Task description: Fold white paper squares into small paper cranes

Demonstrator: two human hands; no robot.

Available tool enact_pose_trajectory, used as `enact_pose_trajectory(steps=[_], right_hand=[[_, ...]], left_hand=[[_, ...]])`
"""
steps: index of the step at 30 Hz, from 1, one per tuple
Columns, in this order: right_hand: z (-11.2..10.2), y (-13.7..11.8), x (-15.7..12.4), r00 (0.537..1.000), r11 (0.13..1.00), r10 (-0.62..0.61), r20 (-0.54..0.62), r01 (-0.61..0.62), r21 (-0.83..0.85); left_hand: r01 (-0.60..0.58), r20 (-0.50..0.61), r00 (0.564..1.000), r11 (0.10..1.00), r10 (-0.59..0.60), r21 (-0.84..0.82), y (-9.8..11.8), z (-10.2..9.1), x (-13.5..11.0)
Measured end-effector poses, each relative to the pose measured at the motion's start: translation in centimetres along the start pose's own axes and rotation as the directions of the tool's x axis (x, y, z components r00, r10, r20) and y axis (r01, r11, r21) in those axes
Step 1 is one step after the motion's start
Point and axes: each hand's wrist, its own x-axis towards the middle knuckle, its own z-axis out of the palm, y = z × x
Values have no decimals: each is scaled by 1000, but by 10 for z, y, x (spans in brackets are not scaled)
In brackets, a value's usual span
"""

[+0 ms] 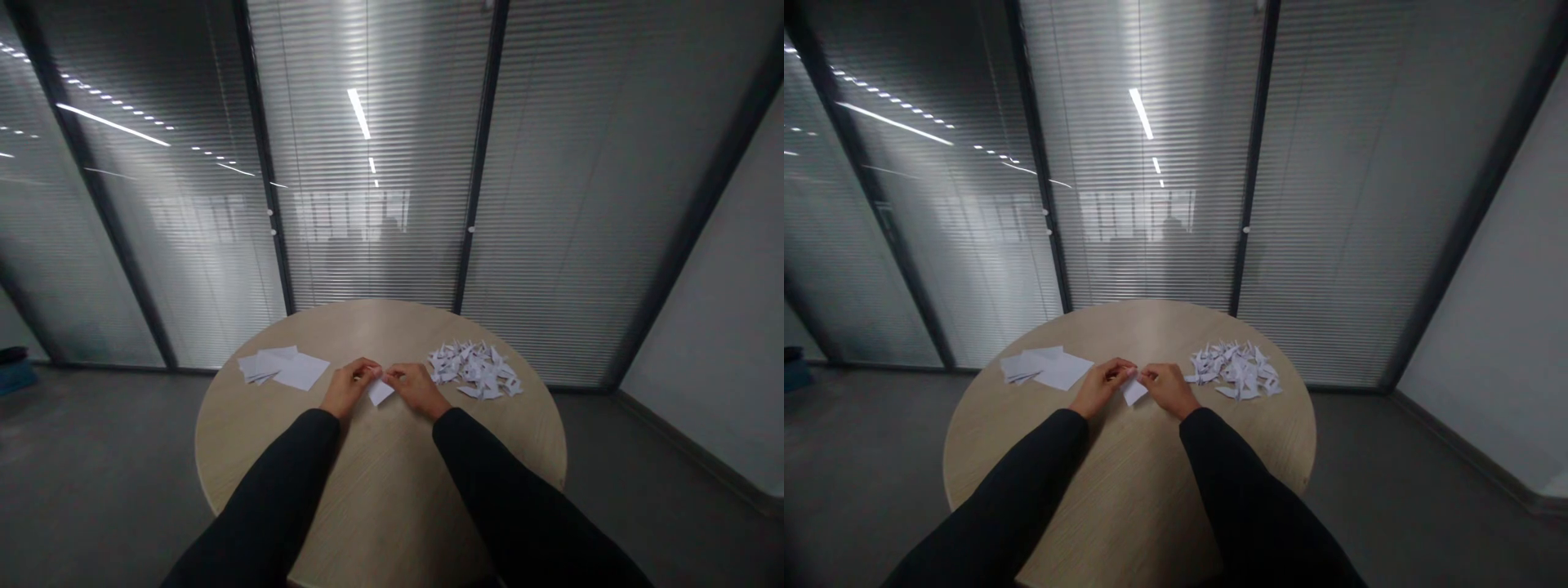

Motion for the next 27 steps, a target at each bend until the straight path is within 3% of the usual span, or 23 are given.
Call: enact_pose_trajectory(steps=[4,10,14,20,27], right_hand=[[6,0,0,998,1000,16,57,-17,7],[7,5,0,994,982,35,100,-52,181],[3,5,-1,989,988,15,147,-37,153],[-3,-4,-1,996,1000,6,86,-6,3],[2,2,-2,996,998,34,83,-38,44]], left_hand=[[-29,19,999,991,27,128,5,-2,-1],[-49,-53,997,981,60,190,7,-4,-2],[-25,-124,991,987,45,160,3,-5,-1],[0,-121,993,998,8,64,1,-2,1],[48,-131,990,994,-60,-96,-5,-1,5]])
